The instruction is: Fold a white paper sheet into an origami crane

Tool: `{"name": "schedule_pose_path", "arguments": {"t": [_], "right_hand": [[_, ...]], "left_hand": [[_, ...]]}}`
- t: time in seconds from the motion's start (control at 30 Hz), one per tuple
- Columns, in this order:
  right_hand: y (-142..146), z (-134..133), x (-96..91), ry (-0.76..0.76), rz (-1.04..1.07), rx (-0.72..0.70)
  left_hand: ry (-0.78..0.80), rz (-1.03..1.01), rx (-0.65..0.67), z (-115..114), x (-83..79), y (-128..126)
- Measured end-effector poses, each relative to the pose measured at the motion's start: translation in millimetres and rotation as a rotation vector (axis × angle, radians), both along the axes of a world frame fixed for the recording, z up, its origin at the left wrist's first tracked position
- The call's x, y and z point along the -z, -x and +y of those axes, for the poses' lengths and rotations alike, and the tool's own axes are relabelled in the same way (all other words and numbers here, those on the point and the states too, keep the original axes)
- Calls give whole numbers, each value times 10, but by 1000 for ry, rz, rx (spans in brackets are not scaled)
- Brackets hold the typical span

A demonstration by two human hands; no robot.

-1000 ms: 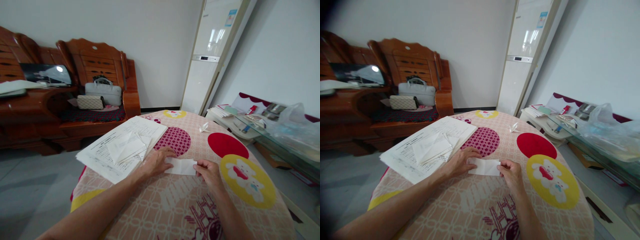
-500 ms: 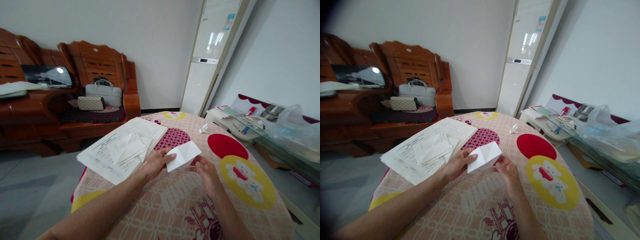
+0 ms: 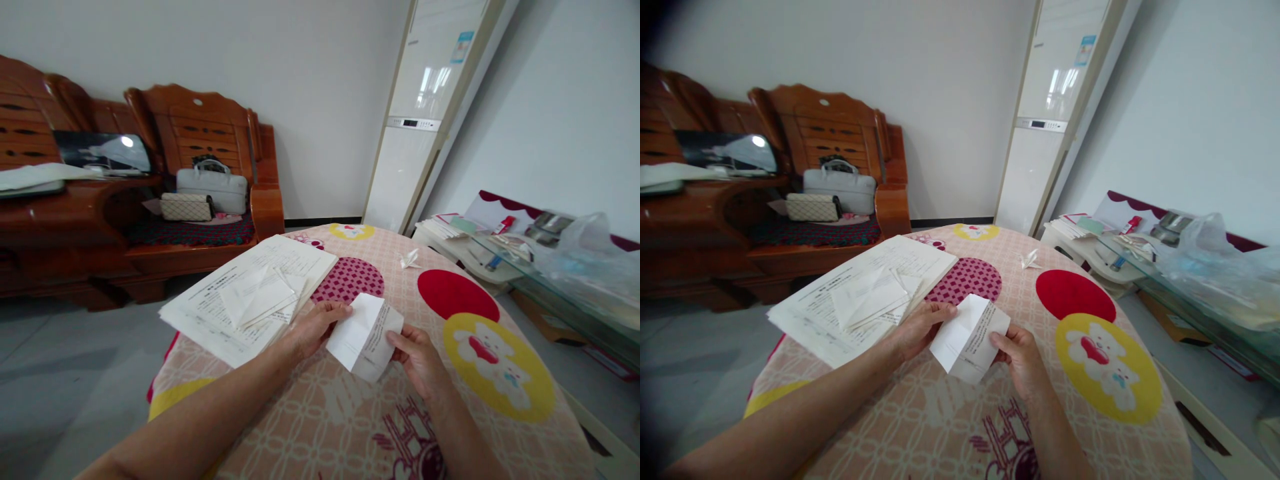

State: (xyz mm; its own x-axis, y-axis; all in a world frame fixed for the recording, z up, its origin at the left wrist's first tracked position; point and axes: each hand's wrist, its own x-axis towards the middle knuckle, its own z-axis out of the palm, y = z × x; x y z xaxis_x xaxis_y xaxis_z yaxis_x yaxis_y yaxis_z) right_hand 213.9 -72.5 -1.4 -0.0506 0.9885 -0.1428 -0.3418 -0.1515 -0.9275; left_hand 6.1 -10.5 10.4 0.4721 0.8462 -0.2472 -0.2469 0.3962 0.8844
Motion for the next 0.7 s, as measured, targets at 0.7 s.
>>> {"name": "schedule_pose_path", "arguments": {"t": [0.7], "right_hand": [[-81, 37, 69, 28, -39, 123]], "left_hand": [[-289, 153, -24, 132, 142, 72]]}}
